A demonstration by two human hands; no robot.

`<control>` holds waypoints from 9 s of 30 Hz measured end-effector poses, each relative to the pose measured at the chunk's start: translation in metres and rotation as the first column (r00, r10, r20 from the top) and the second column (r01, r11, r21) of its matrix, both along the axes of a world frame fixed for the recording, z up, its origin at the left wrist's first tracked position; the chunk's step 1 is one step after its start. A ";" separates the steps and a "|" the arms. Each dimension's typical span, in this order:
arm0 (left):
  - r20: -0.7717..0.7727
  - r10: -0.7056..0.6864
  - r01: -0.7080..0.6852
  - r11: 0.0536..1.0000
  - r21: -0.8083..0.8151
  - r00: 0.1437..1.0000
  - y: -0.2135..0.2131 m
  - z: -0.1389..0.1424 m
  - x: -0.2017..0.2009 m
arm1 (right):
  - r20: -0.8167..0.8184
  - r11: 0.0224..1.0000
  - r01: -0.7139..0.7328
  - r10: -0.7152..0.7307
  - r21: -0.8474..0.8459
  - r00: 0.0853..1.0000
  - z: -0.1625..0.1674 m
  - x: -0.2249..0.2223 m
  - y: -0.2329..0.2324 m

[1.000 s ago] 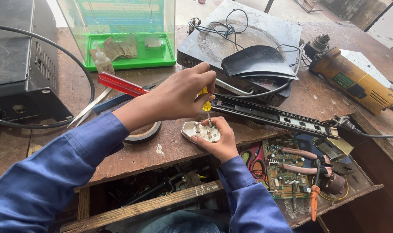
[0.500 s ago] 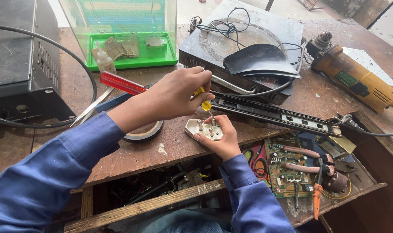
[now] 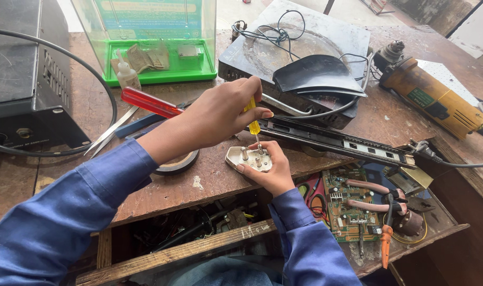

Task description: The person retrieves a white electrical plug from a drawer, then uses a red-handled screwdriver and a yellow-handled screwdriver to loosen and tighten screws on the plug. They open the plug casing, inspect the internal wiring, and manipulate the wires with their hands.

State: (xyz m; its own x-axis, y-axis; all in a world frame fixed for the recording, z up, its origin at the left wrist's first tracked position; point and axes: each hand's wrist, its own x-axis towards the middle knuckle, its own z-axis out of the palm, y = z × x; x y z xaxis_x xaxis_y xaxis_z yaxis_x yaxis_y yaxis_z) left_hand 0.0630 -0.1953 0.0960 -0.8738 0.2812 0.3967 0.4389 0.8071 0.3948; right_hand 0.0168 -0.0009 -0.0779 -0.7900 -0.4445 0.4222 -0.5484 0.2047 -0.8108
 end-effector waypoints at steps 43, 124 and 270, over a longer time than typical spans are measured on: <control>-0.043 0.207 -0.182 0.928 0.326 0.977 -0.040 -0.064 0.094 | 0.203 0.995 -0.010 0.031 -0.101 0.979 -0.013 -0.007 0.003; -0.240 0.133 -0.009 0.890 0.457 0.962 0.049 -0.129 0.033 | 0.547 0.827 0.292 0.021 -0.479 0.837 -0.032 -0.018 0.009; -0.387 -0.012 -0.040 0.991 -0.124 0.922 0.034 -0.115 0.032 | 0.422 0.900 0.181 0.004 -0.397 0.906 -0.022 -0.009 0.007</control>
State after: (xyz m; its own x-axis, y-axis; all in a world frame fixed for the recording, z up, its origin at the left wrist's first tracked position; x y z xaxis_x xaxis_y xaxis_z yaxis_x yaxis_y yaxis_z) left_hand 0.0949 -0.1613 -0.0188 -0.6640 0.3406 0.6657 0.5248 0.8464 0.0905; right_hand 0.0074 0.0060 -0.0999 -0.9577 -0.2190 0.1868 -0.1507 -0.1715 -0.9736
